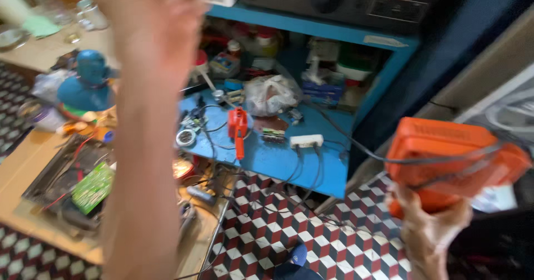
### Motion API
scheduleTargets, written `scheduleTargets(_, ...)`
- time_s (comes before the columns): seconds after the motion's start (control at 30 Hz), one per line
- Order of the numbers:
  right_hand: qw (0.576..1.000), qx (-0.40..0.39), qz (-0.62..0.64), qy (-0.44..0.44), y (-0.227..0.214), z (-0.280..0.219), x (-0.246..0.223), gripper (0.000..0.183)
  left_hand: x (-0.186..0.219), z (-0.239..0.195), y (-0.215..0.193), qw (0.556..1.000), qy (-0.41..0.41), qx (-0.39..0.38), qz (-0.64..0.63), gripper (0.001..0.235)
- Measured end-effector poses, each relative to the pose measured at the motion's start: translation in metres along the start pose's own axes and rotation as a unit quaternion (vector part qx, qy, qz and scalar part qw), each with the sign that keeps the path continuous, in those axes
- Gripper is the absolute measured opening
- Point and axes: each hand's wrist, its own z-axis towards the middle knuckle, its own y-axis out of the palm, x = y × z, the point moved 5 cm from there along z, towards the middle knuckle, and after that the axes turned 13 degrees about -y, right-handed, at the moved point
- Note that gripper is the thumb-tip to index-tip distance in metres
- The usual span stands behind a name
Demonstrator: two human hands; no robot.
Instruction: The person uses a heat gun to apply heat to a green circuit board with a heatsink, then connects multimeter probes to test the board. The person unplugs and replugs the heat gun cord and continues heating the board.
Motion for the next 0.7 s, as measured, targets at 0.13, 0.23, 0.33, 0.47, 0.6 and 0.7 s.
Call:
scheduleTargets(0.13, 0.995, 0.048, 0.049, 0.067, 0.013, -0.031, -0.025, 0.045, 0.012, -0.144, -0.042, 0.975, -0.009, -0.086, 0.206, 0.03)
scheduleTargets(0.23, 0.996, 0.0, -0.048, 0.081, 0.023, -0.052, -0.041, 0.039, -0.025, -0.242, -0.111, 0.971, -0.114, 0.037, 0.207, 0.041)
scheduleTargets(0.33, 0.985, -0.061, -0.064, 0.146, 0.029, -0.069, -0.046, 0.038, -0.085, -0.316, -0.152, 0.916, -0.363, -0.063, 0.161, 0.056)
scheduleTargets(0.47, 0.962, -0.12, -0.18, 0.165, 0.023, -0.093, -0.057, 0.038, -0.175, -0.349, -0.236, 0.812, -0.502, 0.192, 0.228, 0.059)
scheduleTargets(0.6, 0.926, -0.183, -0.284, 0.167, 0.01, -0.121, -0.066, 0.04, -0.226, -0.401, -0.276, 0.716, -0.609, 0.174, 0.293, 0.06)
scheduleTargets(0.7, 0.909, -0.204, -0.306, 0.196, 0.004, -0.14, -0.069, 0.046, -0.211, -0.402, -0.273, 0.647, -0.559, 0.077, 0.513, 0.062)
